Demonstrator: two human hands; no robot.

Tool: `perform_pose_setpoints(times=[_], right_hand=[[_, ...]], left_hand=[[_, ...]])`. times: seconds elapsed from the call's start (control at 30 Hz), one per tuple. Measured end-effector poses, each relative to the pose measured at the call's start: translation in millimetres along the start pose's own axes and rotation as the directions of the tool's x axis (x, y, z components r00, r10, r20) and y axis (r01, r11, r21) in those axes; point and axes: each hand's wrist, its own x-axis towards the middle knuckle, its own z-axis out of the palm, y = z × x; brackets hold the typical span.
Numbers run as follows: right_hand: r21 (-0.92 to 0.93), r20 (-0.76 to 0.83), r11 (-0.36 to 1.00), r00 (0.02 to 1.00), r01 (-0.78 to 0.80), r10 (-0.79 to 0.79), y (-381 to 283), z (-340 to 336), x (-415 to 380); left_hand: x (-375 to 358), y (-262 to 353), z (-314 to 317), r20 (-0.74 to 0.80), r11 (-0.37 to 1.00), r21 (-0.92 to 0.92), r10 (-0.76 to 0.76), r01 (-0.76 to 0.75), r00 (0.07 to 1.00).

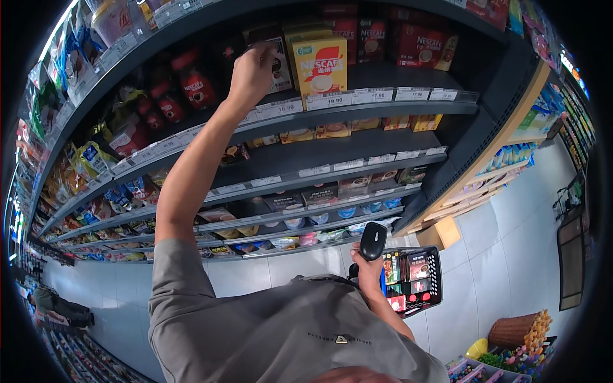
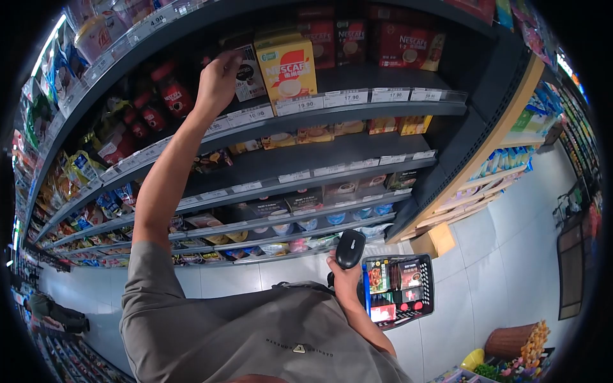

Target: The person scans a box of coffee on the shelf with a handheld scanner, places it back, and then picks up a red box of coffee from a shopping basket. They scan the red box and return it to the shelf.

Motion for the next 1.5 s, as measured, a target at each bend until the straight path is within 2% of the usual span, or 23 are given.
perform_pose_setpoints(times=[0.03,0.1,0.17,0.23,0.37,0.43,0.53,0.57,0.63,0.83,0.97,1.03,1.13,1.27,1.33,1.37,1.43,1.5], right_hand=[[-0.011,-0.002,1.000,1.000,-0.006,0.006,-1,0,0],[-0.030,0.008,0.999,1.000,-0.016,0.016,2,-3,2],[-0.049,0.015,0.998,1.000,-0.027,0.028,2,-4,3],[-0.063,-0.010,0.998,1.000,-0.019,0.019,-1,-3,2],[-0.080,-0.003,0.996,0.999,-0.035,0.035,2,-6,3],[-0.059,-0.011,0.997,0.999,-0.041,0.040,-1,-5,3],[-0.047,-0.028,0.998,0.999,-0.032,0.031,5,-6,4],[-0.045,-0.030,0.998,0.999,-0.033,0.032,5,-7,4],[-0.083,-0.037,0.996,0.999,-0.042,0.039,1,-7,3],[-0.056,-0.046,0.998,0.998,-0.033,0.030,12,-10,5],[-0.044,-0.058,0.999,0.998,-0.017,0.015,6,-6,3],[-0.106,-0.069,0.994,0.998,-0.023,0.015,5,-7,3],[-0.097,-0.049,0.994,0.998,-0.045,0.040,11,-10,4],[-0.090,-0.060,0.995,0.998,-0.041,0.035,11,-11,1],[-0.089,-0.064,0.995,0.997,-0.046,0.040,8,-11,0],[-0.088,-0.066,0.995,0.997,-0.045,0.039,7,-11,-1],[-0.083,-0.078,0.996,0.997,-0.035,0.028,7,-11,-1],[-0.071,-0.076,0.997,0.996,-0.042,0.037,4,-10,-2]], left_hand=[[6,-3,-1,-0.003,1.000,0.000,0.002,-0.002,1.000],[18,-9,-2,0.017,0.948,0.180,0.265,-0.264,0.964],[34,-10,-4,0.067,0.921,0.248,0.294,-0.301,0.953],[52,-13,-4,0.158,0.840,0.273,0.442,-0.469,0.883],[79,-29,9,0.222,0.814,0.352,0.407,-0.463,0.886],[89,-32,15,0.389,0.813,0.354,0.320,-0.461,0.864],[95,-36,24,0.431,0.808,0.372,0.286,-0.457,0.856],[98,-37,25,0.433,0.807,0.371,0.287,-0.459,0.854],[102,-38,27,0.442,0.901,0.301,0.160,-0.314,0.883],[102,-33,22,0.442,0.848,0.341,0.236,-0.405,0.865],[97,-22,19,0.439,0.859,0.346,0.208,-0.378,0.874],[97,-19,17,0.449,0.876,0.325,0.189,-0.357,0.873],[100,-24,19,0.447,0.893,0.254,0.231,-0.370,0.864],[106,-35,25,0.440,0.899,0.255,0.220,-0.357,0.870],[108,-35,23,0.493,0.962,0.112,0.163,-0.248,0.855],[107,-34,25,0.494,0.962,0.110,0.165,-0.250,0.854],[94,-9,19,0.309,0.963,0.246,0.026,-0.106,0.951],[89,12,10,0.334,0.967,0.240,0.002,-0.087,0.943]])
